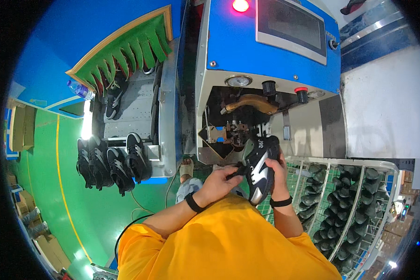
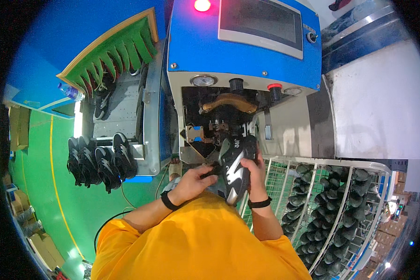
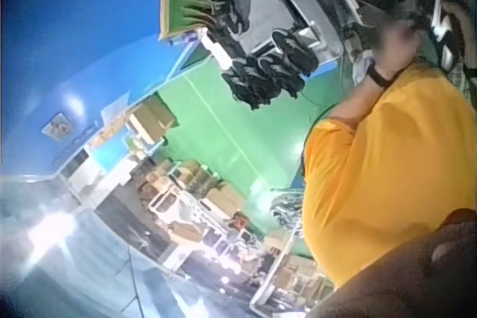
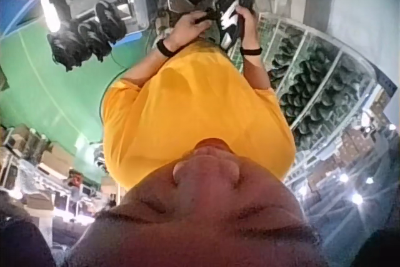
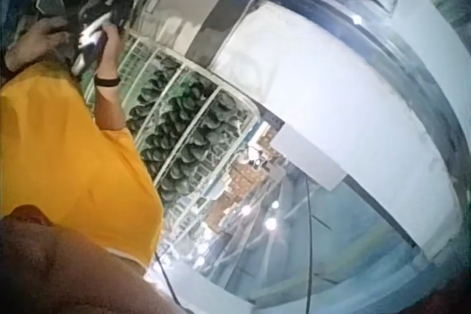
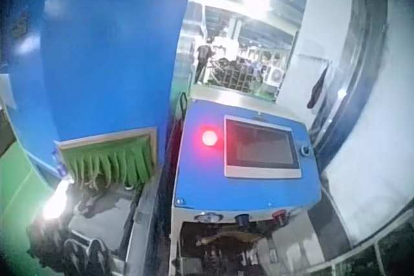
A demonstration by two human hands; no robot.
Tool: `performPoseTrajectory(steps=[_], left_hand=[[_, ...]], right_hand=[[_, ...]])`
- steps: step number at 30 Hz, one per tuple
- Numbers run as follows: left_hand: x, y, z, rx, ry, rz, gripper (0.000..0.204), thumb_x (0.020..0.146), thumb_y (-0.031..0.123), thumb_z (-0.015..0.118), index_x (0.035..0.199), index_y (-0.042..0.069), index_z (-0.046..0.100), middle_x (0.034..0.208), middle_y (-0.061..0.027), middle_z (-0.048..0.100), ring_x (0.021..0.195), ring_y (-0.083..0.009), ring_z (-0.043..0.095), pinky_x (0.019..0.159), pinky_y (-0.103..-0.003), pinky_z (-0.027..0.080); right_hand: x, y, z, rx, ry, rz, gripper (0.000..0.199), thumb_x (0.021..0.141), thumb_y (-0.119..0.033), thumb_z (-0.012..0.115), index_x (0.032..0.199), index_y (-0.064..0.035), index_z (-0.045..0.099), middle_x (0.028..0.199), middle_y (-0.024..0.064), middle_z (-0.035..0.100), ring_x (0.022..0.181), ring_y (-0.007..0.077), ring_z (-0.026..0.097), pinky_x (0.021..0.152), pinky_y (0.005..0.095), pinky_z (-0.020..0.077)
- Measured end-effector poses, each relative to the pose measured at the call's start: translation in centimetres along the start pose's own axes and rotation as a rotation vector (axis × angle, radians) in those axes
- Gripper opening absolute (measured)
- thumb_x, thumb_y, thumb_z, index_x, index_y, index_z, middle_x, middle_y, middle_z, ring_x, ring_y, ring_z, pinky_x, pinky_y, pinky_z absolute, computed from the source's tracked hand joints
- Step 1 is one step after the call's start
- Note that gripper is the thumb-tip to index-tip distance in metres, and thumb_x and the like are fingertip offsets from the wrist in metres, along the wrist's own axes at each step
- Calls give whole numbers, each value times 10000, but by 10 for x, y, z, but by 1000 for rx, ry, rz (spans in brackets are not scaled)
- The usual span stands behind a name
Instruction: Operating a shoe lasting machine to shape the upper of the shoe over the last and then placing finished shoes onto a conveyor belt.
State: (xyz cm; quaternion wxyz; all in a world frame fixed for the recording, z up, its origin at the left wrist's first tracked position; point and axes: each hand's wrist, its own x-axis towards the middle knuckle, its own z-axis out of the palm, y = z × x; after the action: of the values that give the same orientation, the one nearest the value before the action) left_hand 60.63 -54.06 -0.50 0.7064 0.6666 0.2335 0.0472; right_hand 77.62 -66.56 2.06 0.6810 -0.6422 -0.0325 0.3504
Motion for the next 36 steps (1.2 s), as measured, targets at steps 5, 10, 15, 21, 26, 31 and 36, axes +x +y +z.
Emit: performPoseTrajectory(steps=[5, 10, 15, 21, 26, 31, 36], left_hand=[[20, -31, 4, 216, 34, 113, 269, 911, 140, 618, 1122, -25, 634, 1026, -174, 639, 914, -325, 630, 788, -354, 484], [62, -68, 30, 32, 87, 108, 277, 918, 101, 581, 1166, -21, 601, 1104, -144, 639, 986, -276, 614, 903, -336, 467], [101, -132, 39, -979, -256, -267, 295, 936, 52, 523, 1224, 42, 587, 1194, -66, 636, 1084, -194, 603, 965, -324, 463], [106, -93, 29, -922, -156, -283, 317, 975, 42, 461, 1278, 26, 552, 1241, -70, 619, 1117, -190, 597, 991, -342, 473], [106, -95, 17, -891, -50, -372, 379, 963, 5, 454, 1330, 39, 546, 1204, -41, 627, 1048, -159, 610, 936, -320, 482], [97, -101, 14, -911, -109, -264, 541, 947, -34, 433, 1461, 135, 433, 1255, -54, 605, 1088, -189, 602, 952, -352, 491], [86, -98, 23, -812, -122, -372, 527, 935, -38, 439, 1438, 119, 431, 1211, -45, 612, 1027, -194, 610, 919, -338, 499]], right_hand=[[16, -13, 19, -339, -32, -247, 772, 755, -50, 661, 1475, -8, 386, 1194, 76, 613, 993, 148, 604, 890, 274, 479], [50, -17, 27, -664, 1, -383, 840, 725, -89, 710, 1494, -64, 373, 1119, 132, 651, 940, 204, 652, 842, 323, 514], [59, -19, 70, -1395, 113, -340, 893, 665, -212, 726, 1492, -271, 395, 1087, 240, 582, 947, 413, 634, 837, 451, 514], [106, -26, 68, -1351, -22, -535, 852, 702, -230, 686, 1494, -177, 378, 1298, 328, 477, 1113, 492, 557, 827, 515, 520], [79, 47, 60, -1392, 208, -684, 893, 759, -267, 751, 1527, -151, 309, 1096, 317, 473, 851, 522, 575, 709, 516, 530], [87, 40, 67, -1283, 169, -817, 905, 778, -285, 761, 1536, -194, 274, 1143, 385, 468, 829, 507, 596, 639, 474, 547], [81, 49, 53, -1248, 170, -858, 922, 760, -279, 761, 1527, -149, 266, 1235, 388, 456, 1043, 534, 565, 777, 523, 547]])
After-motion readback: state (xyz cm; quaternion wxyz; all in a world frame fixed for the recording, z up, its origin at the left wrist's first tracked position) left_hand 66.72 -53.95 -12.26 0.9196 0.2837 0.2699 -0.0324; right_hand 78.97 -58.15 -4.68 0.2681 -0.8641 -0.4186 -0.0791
